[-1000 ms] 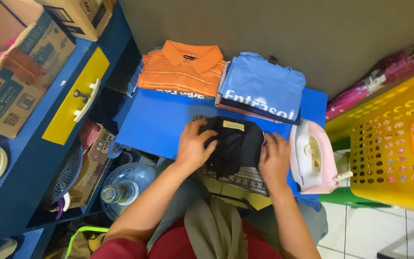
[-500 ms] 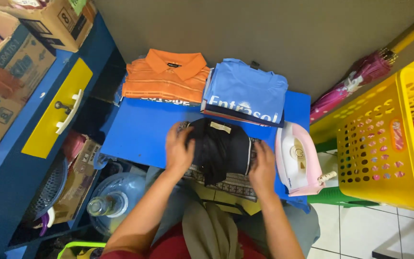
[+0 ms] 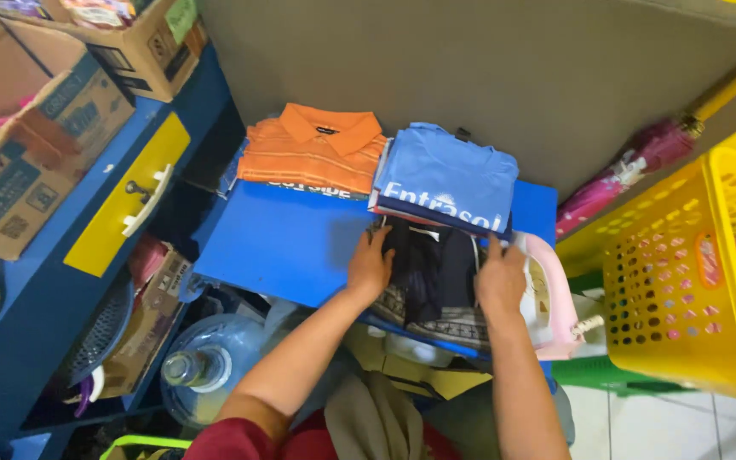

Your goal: Ironing and folding various garments including t-shirts and cloths.

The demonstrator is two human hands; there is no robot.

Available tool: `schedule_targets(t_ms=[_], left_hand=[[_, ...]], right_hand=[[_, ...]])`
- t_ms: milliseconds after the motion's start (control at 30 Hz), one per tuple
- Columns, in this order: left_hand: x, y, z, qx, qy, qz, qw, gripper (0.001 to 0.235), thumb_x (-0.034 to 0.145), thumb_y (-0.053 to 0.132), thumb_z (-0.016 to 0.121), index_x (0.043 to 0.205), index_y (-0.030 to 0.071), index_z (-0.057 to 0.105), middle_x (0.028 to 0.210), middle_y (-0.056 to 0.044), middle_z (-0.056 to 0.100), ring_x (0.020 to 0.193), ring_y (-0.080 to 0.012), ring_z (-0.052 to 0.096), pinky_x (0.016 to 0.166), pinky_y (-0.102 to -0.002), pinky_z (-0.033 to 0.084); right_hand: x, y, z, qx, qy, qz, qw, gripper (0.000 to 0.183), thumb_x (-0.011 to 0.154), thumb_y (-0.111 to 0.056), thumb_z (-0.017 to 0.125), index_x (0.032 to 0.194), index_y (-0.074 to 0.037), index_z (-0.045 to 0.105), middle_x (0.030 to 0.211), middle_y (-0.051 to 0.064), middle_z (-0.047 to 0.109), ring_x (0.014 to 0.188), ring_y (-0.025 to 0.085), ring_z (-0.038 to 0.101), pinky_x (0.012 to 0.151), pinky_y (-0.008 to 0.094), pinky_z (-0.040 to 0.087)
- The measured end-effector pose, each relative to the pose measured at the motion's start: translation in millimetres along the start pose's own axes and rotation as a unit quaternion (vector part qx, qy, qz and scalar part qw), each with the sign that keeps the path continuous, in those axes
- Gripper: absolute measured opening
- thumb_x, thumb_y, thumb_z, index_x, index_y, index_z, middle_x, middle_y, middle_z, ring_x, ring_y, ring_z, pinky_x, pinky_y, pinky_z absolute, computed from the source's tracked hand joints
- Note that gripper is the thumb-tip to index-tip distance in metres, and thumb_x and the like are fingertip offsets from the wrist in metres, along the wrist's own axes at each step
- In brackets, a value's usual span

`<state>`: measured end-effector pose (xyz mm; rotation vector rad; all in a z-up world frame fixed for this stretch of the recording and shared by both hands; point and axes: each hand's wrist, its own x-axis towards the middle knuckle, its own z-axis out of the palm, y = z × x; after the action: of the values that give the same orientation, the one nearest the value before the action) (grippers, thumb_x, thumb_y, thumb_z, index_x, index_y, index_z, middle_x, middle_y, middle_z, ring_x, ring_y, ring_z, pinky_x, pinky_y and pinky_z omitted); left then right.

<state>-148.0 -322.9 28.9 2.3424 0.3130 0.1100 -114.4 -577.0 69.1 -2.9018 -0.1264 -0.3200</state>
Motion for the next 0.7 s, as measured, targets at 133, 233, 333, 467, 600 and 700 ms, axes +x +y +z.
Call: schedule_targets(t_ms=[133,233,333,467,600,700], left_hand=[[-4,-14,-13,0.057,-0.048,-0.023,0.997,0.056,0.094,0.028,0.069,0.147,0.032,0.049,0.13,-0.016,0.053,0.111,-0.0425,0.068,0.09,-0.05,0.06],[-17,-30,-25,0.005,-0.09,-0.058,0.994,0.063,0.092,0.032,0.072,0.149,0.031,0.046,0.13,-0.018,0.05,0.111,-0.0464,0.068,0.091,-0.052,0.06],[-44,-8,-28,0.085,0.104,0.072,0.988,0.063,0.089,0.04,0.075,0.145,0.021,0.055,0.143,-0.029,0.045,0.129,-0.051,0.055,0.099,-0.057,0.053],[-68,30,-31,0.226,0.085,0.193,0.951,0.067,0.087,0.045,0.07,0.147,0.021,0.054,0.162,-0.02,0.035,0.149,-0.0427,0.03,0.111,-0.069,0.027],[-69,21,-22,0.314,-0.106,0.149,0.932,0.067,0.101,0.063,0.035,0.16,0.03,0.036,0.172,-0.008,0.019,0.158,-0.0339,0.014,0.12,-0.067,0.006],[-68,17,-21,0.299,-0.127,0.141,0.935,0.068,0.1,0.063,0.033,0.16,0.03,0.034,0.172,-0.008,0.017,0.158,-0.0342,0.011,0.12,-0.068,0.004]], right_hand=[[-16,1,-6,-0.078,0.147,-0.101,0.981,0.063,0.082,-0.009,0.063,0.145,-0.014,0.06,0.136,0.022,0.057,0.12,0.042,0.06,0.1,0.052,0.049],[-45,-19,0,0.035,0.148,-0.129,0.98,0.054,0.084,-0.019,0.075,0.136,-0.01,0.066,0.135,0.027,0.06,0.129,0.049,0.056,0.106,0.055,0.045],[-79,-29,43,-0.034,0.099,-0.142,0.984,0.051,0.098,-0.053,0.055,0.141,-0.026,0.063,0.148,0.017,0.057,0.139,0.041,0.05,0.107,0.056,0.038],[-74,-29,50,-0.04,0.069,-0.098,0.992,0.054,0.104,-0.058,0.043,0.147,-0.029,0.057,0.157,0.012,0.05,0.146,0.037,0.042,0.11,0.058,0.034],[-69,-22,44,-0.028,-0.042,-0.06,0.997,0.057,0.103,-0.061,0.039,0.153,-0.035,0.048,0.165,0.008,0.039,0.153,0.035,0.032,0.115,0.062,0.031],[-54,-10,49,-0.039,-0.07,-0.058,0.995,0.06,0.103,-0.063,0.038,0.156,-0.036,0.043,0.166,0.009,0.036,0.154,0.035,0.029,0.114,0.063,0.034]])
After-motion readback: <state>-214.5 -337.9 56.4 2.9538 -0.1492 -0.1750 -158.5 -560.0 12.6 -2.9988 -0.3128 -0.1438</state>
